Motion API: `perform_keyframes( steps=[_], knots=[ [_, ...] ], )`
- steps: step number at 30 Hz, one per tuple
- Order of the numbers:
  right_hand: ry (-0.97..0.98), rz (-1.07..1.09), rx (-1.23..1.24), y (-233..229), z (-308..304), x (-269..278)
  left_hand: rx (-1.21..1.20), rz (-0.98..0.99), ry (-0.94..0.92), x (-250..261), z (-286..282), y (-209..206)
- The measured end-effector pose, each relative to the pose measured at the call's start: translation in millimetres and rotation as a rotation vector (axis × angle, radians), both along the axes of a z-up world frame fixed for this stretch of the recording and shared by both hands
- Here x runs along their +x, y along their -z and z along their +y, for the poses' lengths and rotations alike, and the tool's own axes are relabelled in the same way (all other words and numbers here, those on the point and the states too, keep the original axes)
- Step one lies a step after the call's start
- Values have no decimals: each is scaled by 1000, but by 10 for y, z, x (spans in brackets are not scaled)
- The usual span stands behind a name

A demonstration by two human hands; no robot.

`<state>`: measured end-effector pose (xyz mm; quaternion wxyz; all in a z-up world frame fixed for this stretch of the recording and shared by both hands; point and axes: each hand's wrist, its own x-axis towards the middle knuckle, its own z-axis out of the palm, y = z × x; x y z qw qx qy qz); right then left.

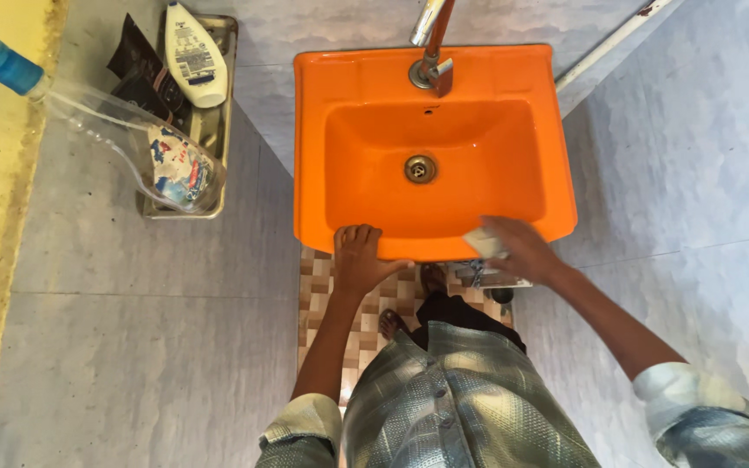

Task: The person cleans an orange sink and its metal faucet by hand using a small cloth, wiping the interior bowl, outer rim, and faucet neck.

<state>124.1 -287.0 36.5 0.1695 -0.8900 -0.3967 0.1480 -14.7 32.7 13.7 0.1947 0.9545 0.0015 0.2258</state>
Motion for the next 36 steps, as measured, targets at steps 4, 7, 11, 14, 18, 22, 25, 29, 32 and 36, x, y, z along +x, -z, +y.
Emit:
perform_keyframes(
  steps=[4,7,11,14,18,22,25,29,32,36],
  knots=[
    [30,-68,-55,77,31,-31,79,33,20,-29,47,106],
    [-73,-52,19,177,338,-90,66,78,-26,-41,-3,176],
    [-181,-38,18,263,1002,-293,83,110,-51,-52,-42,174],
    [-184,-1,64,222,1464,-428,81,185,-114,-23,-131,195],
    [-138,56,92,179,1505,-498,74,158,-165,-10,-199,266],
    [-205,-19,164,233,1058,-319,111,226,-193,22,-229,284],
    [-156,13,22,170,528,-96,117,256,-194,16,-255,231],
    [-116,-26,-2,45,-7,146,118,253,-219,59,-320,205],
    [-87,-9,-29,3,-104,183,146,277,-259,29,-349,237],
    [-83,-31,-18,-18,-86,139,174,342,-309,54,-436,231]
  ],
)
